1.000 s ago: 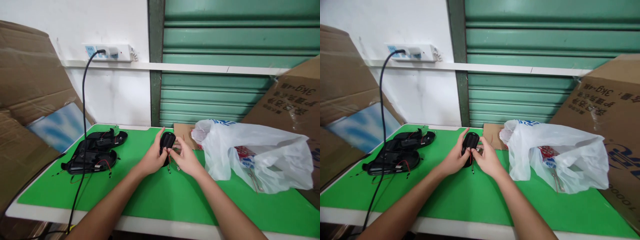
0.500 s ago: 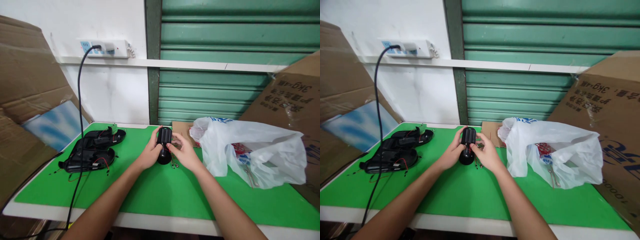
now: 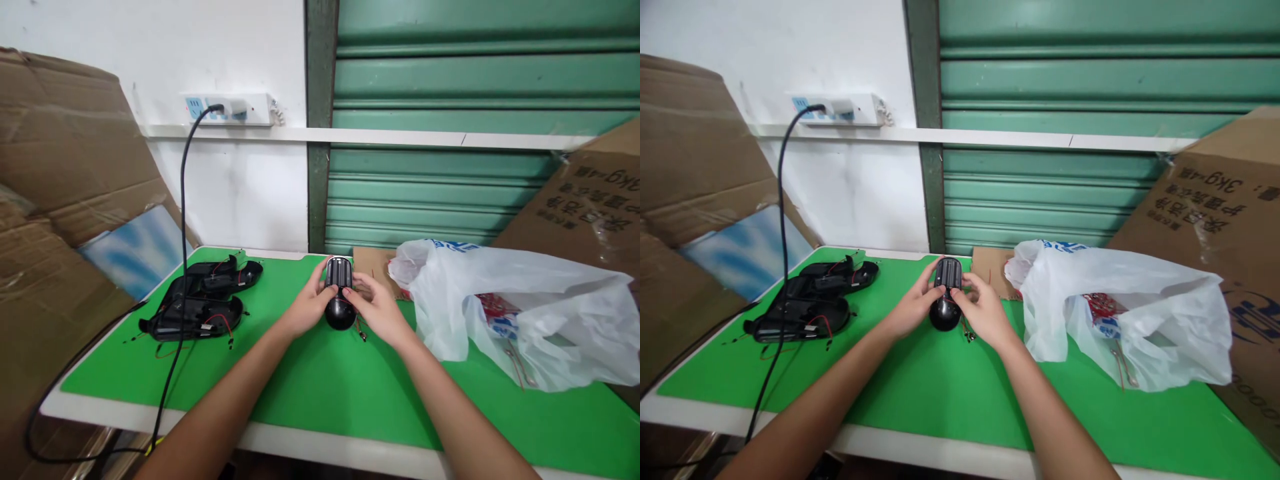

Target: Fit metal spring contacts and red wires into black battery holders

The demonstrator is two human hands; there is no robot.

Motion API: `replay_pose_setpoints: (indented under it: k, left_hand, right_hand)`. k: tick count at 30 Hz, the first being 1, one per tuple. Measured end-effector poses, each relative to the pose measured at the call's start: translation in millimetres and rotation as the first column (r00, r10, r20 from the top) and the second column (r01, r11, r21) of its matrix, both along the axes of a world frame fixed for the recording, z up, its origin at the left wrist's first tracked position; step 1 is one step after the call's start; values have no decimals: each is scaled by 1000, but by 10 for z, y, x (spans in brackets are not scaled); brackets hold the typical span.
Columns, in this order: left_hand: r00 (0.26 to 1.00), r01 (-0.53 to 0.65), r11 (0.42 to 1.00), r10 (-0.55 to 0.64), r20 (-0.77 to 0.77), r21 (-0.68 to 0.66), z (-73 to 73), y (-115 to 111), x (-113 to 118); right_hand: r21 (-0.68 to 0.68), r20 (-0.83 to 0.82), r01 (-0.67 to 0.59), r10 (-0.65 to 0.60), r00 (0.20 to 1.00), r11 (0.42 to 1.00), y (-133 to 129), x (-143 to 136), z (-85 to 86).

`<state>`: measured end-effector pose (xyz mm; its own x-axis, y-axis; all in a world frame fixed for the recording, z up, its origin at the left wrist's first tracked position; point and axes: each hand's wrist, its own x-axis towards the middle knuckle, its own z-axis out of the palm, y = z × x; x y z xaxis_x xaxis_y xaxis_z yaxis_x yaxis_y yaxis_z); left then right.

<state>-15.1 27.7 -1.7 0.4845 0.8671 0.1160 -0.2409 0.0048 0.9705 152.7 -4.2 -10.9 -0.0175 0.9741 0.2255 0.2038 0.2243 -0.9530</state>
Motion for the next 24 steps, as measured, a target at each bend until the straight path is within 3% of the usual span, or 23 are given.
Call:
replay_pose_setpoints:
  k: [11, 17, 21, 24]
  left_hand:
    - [996, -76, 996, 78, 45, -47, -155, 117, 24]
    - [994, -105, 988, 106, 5, -111, -67, 62, 35]
    - [986, -162, 981, 156, -58, -108, -43, 60, 22]
    - [981, -187, 978, 181, -73, -87, -70, 76, 23]
  right_hand:
    - [6, 34, 18, -18, 999, 1000, 14, -3, -31]
    - [-1, 92, 45, -45, 995, 999, 21, -5, -47]
    - [73, 148, 144, -153, 977, 987, 10, -1, -26]
    - [129, 169, 139, -160, 973, 982, -9, 0, 7]
